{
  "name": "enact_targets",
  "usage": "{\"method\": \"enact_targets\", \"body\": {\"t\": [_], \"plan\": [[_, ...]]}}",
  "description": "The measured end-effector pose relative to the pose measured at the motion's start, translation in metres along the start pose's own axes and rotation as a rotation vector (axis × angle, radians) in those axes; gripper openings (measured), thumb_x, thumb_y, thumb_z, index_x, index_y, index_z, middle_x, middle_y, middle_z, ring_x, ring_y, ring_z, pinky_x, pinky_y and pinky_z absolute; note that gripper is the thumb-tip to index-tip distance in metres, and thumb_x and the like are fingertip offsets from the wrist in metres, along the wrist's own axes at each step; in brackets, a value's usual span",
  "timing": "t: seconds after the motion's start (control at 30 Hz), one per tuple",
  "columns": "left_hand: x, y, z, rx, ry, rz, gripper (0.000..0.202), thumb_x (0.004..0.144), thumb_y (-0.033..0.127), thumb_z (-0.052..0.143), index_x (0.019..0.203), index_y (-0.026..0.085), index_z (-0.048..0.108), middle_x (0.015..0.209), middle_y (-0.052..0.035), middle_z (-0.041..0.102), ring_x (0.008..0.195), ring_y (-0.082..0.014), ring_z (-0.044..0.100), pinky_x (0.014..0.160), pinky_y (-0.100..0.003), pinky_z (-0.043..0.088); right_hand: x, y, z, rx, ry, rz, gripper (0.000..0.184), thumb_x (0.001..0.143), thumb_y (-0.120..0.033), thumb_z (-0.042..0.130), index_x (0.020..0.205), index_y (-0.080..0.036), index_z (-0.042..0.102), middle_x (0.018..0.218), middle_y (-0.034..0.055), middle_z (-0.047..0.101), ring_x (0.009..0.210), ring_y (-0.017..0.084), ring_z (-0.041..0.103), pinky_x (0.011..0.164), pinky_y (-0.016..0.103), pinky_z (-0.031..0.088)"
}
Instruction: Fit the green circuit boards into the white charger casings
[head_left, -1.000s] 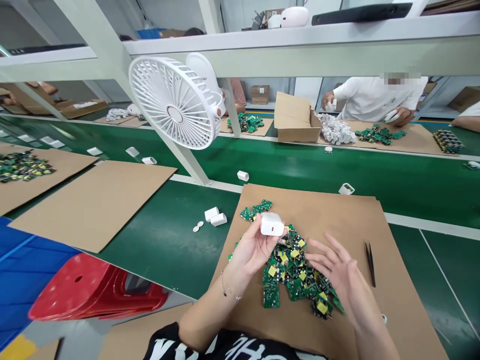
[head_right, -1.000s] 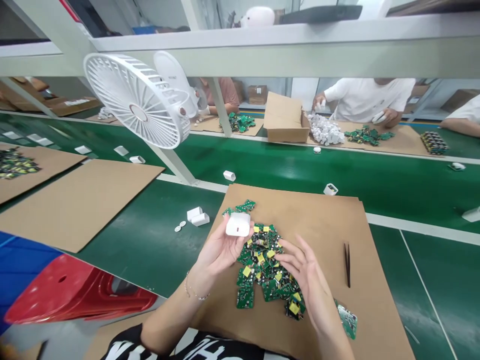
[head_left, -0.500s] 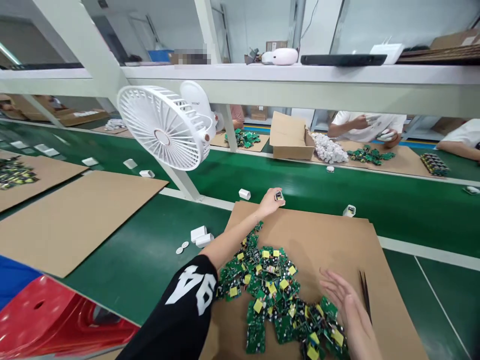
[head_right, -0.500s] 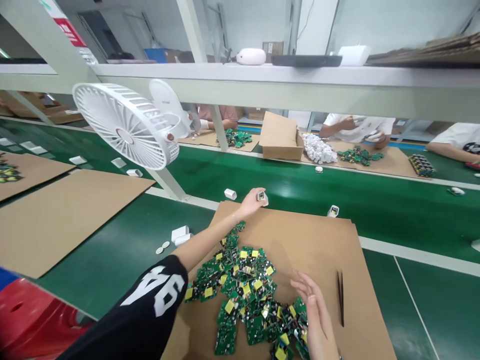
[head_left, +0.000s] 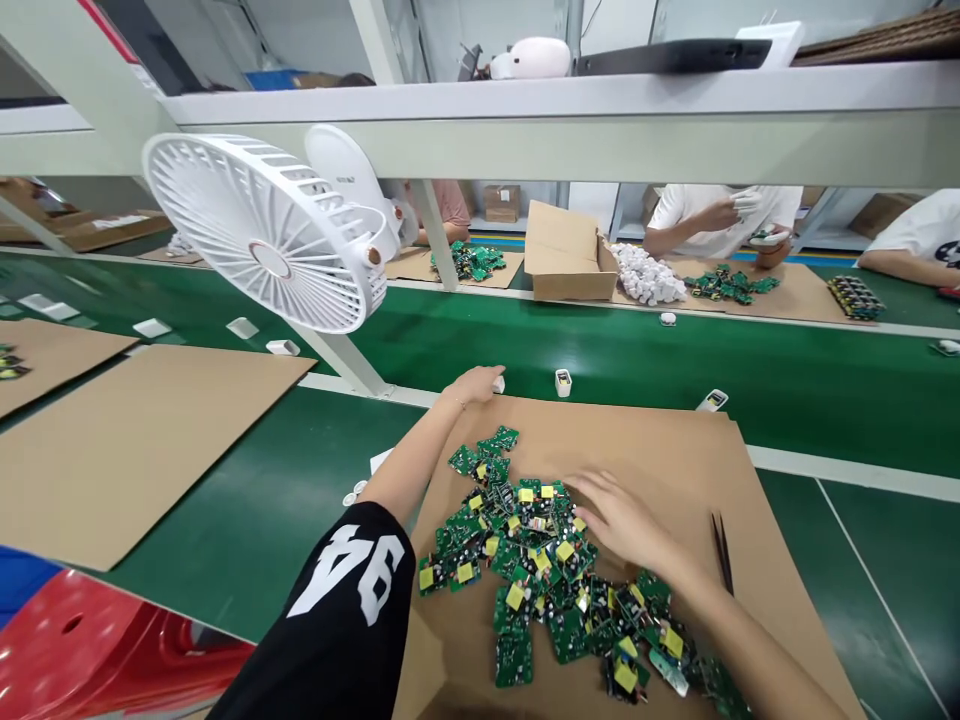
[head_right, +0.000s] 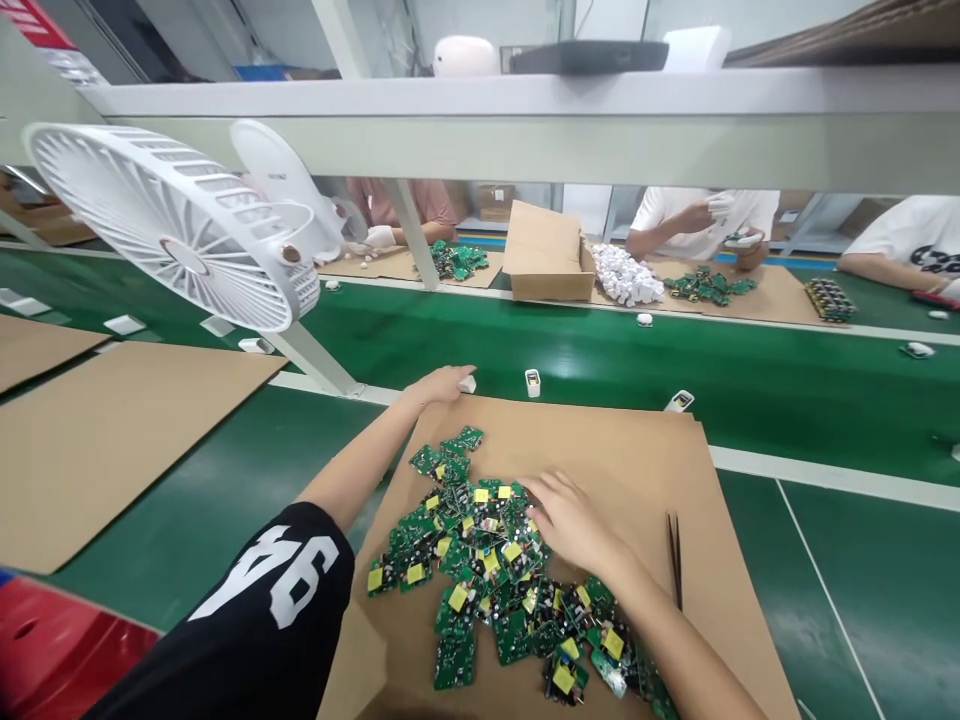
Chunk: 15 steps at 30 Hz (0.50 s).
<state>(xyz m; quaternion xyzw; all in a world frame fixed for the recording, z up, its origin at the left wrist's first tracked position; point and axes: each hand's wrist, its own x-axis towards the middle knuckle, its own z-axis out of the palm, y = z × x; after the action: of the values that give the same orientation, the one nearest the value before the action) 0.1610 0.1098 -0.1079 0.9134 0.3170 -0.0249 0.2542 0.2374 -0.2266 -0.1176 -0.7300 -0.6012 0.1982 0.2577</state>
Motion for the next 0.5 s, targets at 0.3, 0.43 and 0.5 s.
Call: {"method": "enact_targets", "body": {"t": [0.3,0.43,0.5], "plan": [[-0.082,0.032,0.005,-0.476,0.177,0.105,0.037,0.084,0.026,0.059,0.118,0.013,0.056,0.114,-0.0107,0.064,0.104,-0.0241,0.059,0.094,-0.040,0.045,0.021,0.003,0.027,0.096,0.058,-0.096,0.035,0.073,-0.004,0.062,0.104,-0.019,0.065,0.120,0.0098,0.063,0.120,0.026,0.054,0.104,0.044,0.044],[-0.163,0.052,0.029,-0.789,0.083,0.175,0.040,0.082,0.040,0.054,0.108,0.011,0.062,0.096,-0.0104,0.069,0.085,-0.0221,0.064,0.074,-0.032,0.050,0.006,0.002,0.027,0.188,0.254,0.011,0.020,0.080,-0.017,0.061,0.100,-0.019,0.065,0.105,0.0099,0.069,0.104,0.027,0.063,0.093,0.045,0.051],[-0.198,0.065,0.047,-0.960,0.026,0.185,0.045,0.081,0.045,0.056,0.110,0.012,0.063,0.095,-0.0105,0.069,0.079,-0.0197,0.064,0.069,-0.029,0.048,-0.001,0.000,0.026,0.247,0.368,0.076,0.016,0.086,-0.029,0.058,0.096,-0.019,0.065,0.096,0.0092,0.071,0.093,0.025,0.067,0.086,0.043,0.054]]}}
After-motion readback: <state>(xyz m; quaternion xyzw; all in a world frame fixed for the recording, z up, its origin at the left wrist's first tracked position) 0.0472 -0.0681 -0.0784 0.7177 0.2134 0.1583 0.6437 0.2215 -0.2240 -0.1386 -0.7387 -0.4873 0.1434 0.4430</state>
